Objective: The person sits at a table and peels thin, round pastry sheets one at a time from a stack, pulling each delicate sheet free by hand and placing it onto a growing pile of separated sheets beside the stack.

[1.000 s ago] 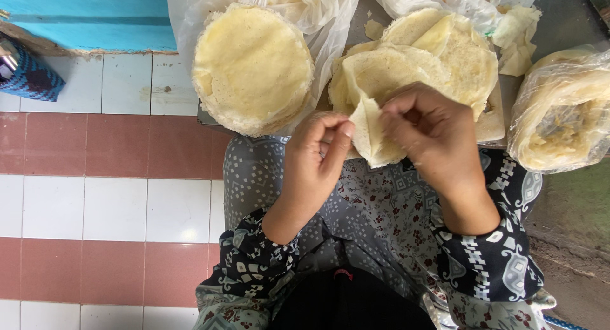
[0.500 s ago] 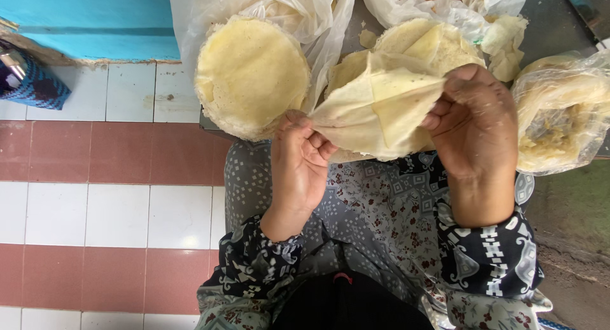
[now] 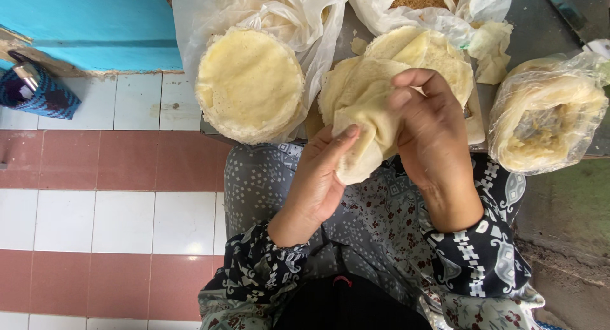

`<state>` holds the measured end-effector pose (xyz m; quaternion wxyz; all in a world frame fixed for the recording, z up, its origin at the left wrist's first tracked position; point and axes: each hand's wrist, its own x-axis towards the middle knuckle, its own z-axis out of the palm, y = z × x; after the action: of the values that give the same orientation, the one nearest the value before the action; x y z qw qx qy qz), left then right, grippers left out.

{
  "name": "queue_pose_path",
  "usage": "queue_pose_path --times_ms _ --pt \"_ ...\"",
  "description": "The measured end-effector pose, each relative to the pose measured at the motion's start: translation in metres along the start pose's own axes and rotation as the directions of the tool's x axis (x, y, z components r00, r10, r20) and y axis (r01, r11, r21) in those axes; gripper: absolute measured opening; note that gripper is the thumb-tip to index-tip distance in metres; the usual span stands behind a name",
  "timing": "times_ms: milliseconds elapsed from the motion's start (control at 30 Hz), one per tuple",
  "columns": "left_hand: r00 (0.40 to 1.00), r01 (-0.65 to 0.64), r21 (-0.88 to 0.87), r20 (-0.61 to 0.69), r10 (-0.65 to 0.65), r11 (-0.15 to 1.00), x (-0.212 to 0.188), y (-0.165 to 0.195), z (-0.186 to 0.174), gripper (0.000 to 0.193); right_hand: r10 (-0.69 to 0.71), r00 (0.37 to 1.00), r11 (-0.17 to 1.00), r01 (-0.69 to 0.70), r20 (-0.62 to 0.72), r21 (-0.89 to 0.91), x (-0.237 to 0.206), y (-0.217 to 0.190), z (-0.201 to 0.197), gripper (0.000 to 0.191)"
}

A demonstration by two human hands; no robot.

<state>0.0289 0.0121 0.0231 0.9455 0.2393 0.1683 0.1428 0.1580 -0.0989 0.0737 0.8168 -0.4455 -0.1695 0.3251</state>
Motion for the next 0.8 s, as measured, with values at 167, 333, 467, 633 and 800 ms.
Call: queue_pose_path --times_ms 167,333,467,633,800 --pt "0.99 -0.08 -0.026 0.113 0.082 0.996 -0.012 0.021 -0.018 0.02 -0.031 0.992 0.999 0.029 0.124 0.016 0.005 -0.02 -0.016 0.015" --pt "0.992 -0.111 -0.029 0.061 0.113 0.993 -0.036 0.068 -0.026 0.023 -0.162 0.987 0.986 0.161 0.021 0.047 0.019 -0.04 -0.044 0.01" --pt "0.958 -0.274 0.152 0.132 0.255 0.95 -0.053 0.118 -0.027 0.021 -0.277 0.959 0.886 0.231 -0.06 -0.402 0.037 -0.047 -0.041 0.016" --pt "0.921 -0.333 0.908 0.256 0.293 0.254 -0.058 0.17 -0.005 0.022 -0.298 0.858 -0.579 0.186 0.418 -0.794 0.047 -0.052 -0.002 0.039" --pt "0.78 -0.514 0.788 0.594 0.197 -0.338 -0.046 0.201 0.034 0.02 -0.209 0.8 -0.563 0.372 0.562 -0.739 0.033 -0.061 0.071 0.039"
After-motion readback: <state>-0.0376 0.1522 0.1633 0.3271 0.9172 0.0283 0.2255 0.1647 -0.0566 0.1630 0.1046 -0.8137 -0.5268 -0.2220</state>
